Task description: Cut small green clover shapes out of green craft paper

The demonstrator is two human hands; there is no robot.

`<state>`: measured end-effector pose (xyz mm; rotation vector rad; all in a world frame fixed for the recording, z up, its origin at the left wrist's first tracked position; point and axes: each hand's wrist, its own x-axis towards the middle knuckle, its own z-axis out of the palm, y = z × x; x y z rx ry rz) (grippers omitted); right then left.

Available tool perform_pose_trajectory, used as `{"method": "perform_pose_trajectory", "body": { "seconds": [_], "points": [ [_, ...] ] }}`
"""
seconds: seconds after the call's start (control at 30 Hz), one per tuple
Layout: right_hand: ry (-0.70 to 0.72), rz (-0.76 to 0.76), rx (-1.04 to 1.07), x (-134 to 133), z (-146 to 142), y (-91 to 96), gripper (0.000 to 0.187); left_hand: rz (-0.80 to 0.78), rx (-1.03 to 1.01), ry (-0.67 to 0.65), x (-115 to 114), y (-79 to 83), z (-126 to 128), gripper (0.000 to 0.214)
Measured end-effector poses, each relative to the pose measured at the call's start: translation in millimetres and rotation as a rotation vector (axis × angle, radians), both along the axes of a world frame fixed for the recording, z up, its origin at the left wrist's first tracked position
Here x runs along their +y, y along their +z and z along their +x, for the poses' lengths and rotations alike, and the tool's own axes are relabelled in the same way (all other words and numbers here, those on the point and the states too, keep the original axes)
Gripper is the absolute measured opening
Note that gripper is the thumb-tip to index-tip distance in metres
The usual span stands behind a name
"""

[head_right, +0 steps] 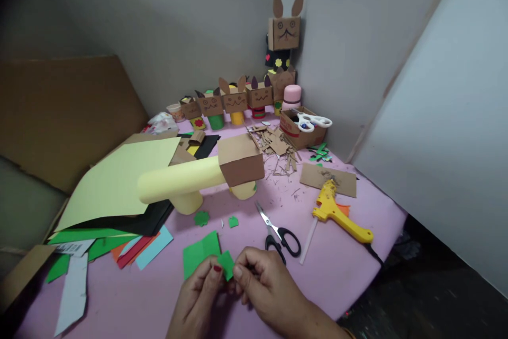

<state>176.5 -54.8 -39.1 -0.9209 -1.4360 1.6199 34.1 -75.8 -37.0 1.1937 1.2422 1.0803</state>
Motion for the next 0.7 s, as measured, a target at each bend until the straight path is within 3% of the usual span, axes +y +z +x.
{"method": "perform_pose_trajectory", "body": {
  "seconds": [0.17, 0.23, 0.37, 0.5, 0.7],
  "points": [
    [0.013, 0.036, -0.029, 0, 1, 1.0, 0.031, 0.126, 0.268, -0.035, 1, -3.7, -4, 0.033],
    [0.003, 0.022, -0.027, 1, 1, 0.7, 0.03, 0.172, 0.312, -0.105, 1, -2.5, -5, 0.031],
    [-0.054, 0.002, -0.003, 2, 2, -0.6, 0.031, 0.179, 0.286, -0.257, 1, 2.6, 0, 0.029],
    [-0.125, -0.024, 0.03, 3, 2, 0.9, 0.033, 0.186, 0.243, -0.217, 0, 5.8, 2, 0.023],
    [-0.136, -0.071, 0.028, 4, 3, 4.0, 0.034, 0.188, 0.271, -0.301, 0, 8.8, 0, 0.024]
  ]
}}
